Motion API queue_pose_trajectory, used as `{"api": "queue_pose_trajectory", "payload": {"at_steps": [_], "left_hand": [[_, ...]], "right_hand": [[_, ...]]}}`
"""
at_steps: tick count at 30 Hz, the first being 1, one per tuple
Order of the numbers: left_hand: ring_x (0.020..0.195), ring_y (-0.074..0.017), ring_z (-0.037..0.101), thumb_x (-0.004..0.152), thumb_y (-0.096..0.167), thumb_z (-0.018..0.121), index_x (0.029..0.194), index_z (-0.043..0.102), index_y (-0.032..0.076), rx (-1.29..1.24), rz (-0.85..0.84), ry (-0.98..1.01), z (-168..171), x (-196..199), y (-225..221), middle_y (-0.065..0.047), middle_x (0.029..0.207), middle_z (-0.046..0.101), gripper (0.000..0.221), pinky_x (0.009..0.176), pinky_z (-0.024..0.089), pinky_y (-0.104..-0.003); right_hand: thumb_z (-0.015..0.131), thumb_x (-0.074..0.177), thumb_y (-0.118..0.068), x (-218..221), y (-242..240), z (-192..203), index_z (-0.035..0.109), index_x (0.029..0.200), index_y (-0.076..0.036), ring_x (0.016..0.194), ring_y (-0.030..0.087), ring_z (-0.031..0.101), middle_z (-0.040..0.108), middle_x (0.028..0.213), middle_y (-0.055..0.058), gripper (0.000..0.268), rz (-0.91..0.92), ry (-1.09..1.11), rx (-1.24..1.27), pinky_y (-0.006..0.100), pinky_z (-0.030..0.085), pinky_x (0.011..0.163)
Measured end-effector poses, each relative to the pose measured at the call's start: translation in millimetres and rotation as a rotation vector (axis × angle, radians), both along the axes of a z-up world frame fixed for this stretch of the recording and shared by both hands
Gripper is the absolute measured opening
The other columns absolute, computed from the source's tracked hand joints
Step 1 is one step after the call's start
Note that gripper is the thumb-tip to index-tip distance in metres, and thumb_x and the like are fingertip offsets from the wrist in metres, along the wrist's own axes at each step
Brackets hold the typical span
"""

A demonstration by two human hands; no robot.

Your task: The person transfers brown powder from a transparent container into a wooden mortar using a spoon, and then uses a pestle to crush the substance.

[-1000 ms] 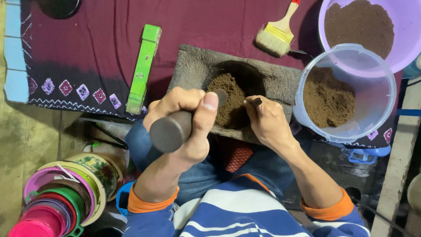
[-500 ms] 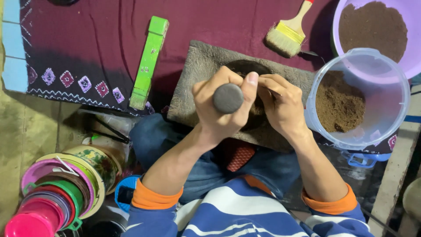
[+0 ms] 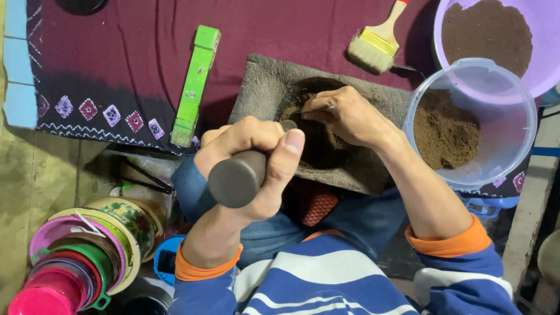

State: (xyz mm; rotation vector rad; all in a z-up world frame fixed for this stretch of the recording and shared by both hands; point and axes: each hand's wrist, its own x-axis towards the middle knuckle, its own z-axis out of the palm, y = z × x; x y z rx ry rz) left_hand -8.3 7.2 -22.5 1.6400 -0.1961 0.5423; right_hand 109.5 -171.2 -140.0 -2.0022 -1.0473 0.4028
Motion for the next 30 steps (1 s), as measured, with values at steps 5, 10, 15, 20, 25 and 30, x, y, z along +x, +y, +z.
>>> {"api": "queue_pose_trajectory", "payload": {"at_steps": [5, 10, 15, 20, 25, 30], "left_hand": [[0.052, -0.0115, 0.033, 0.096, 0.008, 0.062, 0.076, 0.042, 0.008, -0.021, 0.059, -0.008, -1, -1, 4, 0.001, 0.06, 0.038, 0.029, 0.052, 0.032, -0.028], [0.054, -0.0114, 0.031, 0.094, 0.008, 0.065, 0.074, 0.043, 0.009, 0.029, 0.181, -0.033, -14, 8, 0, 0.002, 0.06, 0.039, 0.03, 0.053, 0.031, -0.028], [0.051, -0.01, 0.033, 0.094, 0.012, 0.066, 0.069, 0.044, 0.009, 0.011, 0.19, -0.044, -28, 23, -8, 0.002, 0.059, 0.037, 0.033, 0.051, 0.03, -0.029], [0.046, -0.004, 0.041, 0.091, 0.005, 0.068, 0.063, 0.049, 0.01, -0.064, 0.152, -0.151, -63, 56, -24, 0.0, 0.046, 0.04, 0.034, 0.05, 0.038, -0.021], [0.045, -0.0043, 0.042, 0.09, 0.006, 0.069, 0.063, 0.051, 0.011, -0.079, 0.14, -0.108, -64, 53, -20, 0.002, 0.046, 0.042, 0.033, 0.05, 0.038, -0.021], [0.05, -0.0017, 0.044, 0.09, 0.002, 0.07, 0.061, 0.053, 0.007, -0.179, 0.119, -0.083, -78, 51, -7, 0.0, 0.044, 0.047, 0.035, 0.05, 0.038, -0.02]], "right_hand": [[0.06, 0.089, -0.001, -14, -3, -13, 0.073, 0.108, 0.002, 0.091, 0.031, 0.073, 0.074, 0.107, 0.014, 0.023, 0.167, -0.134, -0.119, 0.04, 0.057, 0.083], [0.071, 0.084, -0.002, -36, -21, -15, 0.07, 0.105, -0.005, 0.097, 0.035, 0.072, 0.074, 0.118, 0.015, 0.021, 0.193, -0.165, -0.194, 0.042, 0.056, 0.083], [0.058, 0.1, -0.011, -54, -46, -2, 0.068, 0.12, -0.004, 0.091, 0.033, 0.069, 0.07, 0.103, 0.012, 0.023, 0.167, -0.187, -0.249, 0.043, 0.055, 0.08], [0.066, 0.097, 0.002, -39, -37, 40, 0.075, 0.101, 0.001, 0.093, 0.03, 0.075, 0.074, 0.096, 0.016, 0.01, -0.046, -0.286, -0.128, 0.036, 0.06, 0.084], [0.07, 0.101, 0.002, -6, -22, 2, 0.077, 0.109, -0.003, 0.094, 0.035, 0.075, 0.074, 0.102, 0.015, 0.012, -0.189, -0.342, 0.05, 0.039, 0.06, 0.074], [0.071, 0.101, 0.0, 6, -1, -19, 0.076, 0.098, -0.005, 0.084, 0.036, 0.075, 0.075, 0.09, 0.015, 0.008, -0.143, -0.146, 0.183, 0.037, 0.056, 0.064]]}}
